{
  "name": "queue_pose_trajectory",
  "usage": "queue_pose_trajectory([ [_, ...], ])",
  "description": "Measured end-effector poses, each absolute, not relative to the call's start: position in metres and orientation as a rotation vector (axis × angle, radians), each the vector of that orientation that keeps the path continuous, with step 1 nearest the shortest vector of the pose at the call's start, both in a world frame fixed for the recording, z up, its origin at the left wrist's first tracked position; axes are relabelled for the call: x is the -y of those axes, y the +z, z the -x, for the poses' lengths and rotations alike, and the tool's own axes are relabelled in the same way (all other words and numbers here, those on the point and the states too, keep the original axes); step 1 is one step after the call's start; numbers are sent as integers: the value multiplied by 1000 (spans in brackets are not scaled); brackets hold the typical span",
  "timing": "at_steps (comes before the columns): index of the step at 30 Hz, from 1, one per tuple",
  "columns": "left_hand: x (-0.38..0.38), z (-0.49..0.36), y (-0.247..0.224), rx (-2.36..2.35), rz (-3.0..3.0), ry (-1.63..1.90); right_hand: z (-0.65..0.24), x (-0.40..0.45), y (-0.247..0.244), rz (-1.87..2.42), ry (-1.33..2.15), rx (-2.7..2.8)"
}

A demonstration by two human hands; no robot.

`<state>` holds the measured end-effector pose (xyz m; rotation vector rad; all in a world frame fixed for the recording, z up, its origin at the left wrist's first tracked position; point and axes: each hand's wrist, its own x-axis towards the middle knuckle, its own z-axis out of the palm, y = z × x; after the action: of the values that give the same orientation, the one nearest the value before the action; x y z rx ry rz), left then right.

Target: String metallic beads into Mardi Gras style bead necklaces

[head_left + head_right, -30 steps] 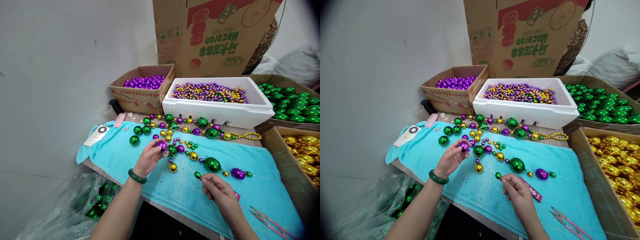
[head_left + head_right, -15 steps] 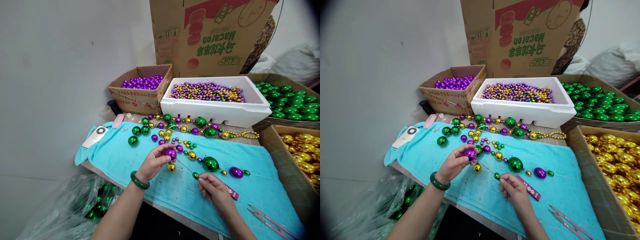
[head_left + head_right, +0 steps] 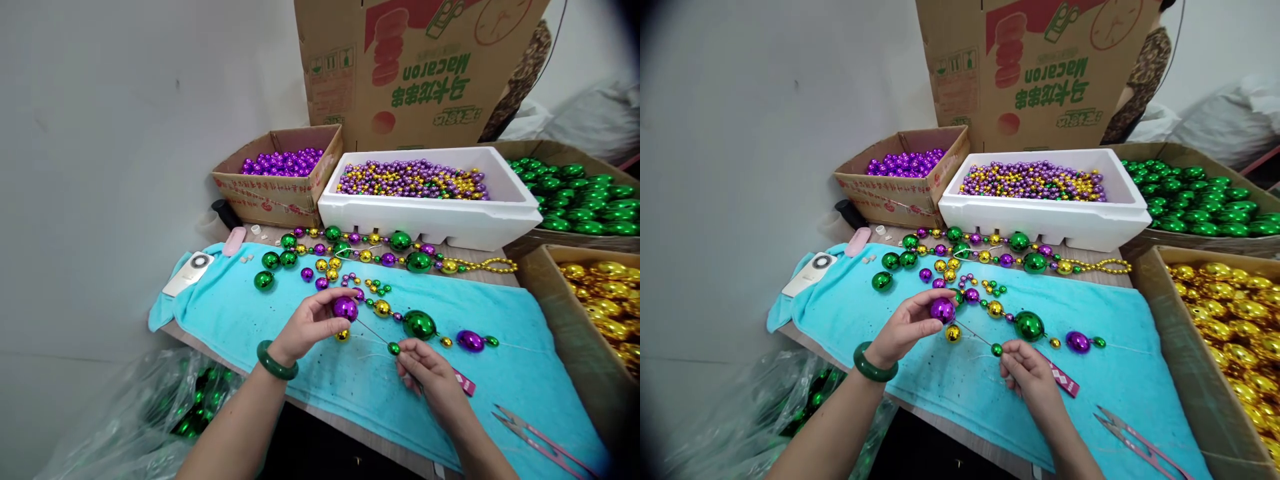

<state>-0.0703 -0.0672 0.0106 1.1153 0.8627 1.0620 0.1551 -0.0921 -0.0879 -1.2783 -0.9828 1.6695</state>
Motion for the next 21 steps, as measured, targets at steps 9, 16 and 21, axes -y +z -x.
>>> queue_pose_trajectory([
  [9,63,69,5,-806,-1015,1068,-158,92,-92,1215,1754,958],
  [16,62,65,7,-841,-1050,1079,-156,93,-95,1216,1754,909],
  [21,64,61,6,-772,-995,1074,-156,92,-94,1224,1780,849],
])
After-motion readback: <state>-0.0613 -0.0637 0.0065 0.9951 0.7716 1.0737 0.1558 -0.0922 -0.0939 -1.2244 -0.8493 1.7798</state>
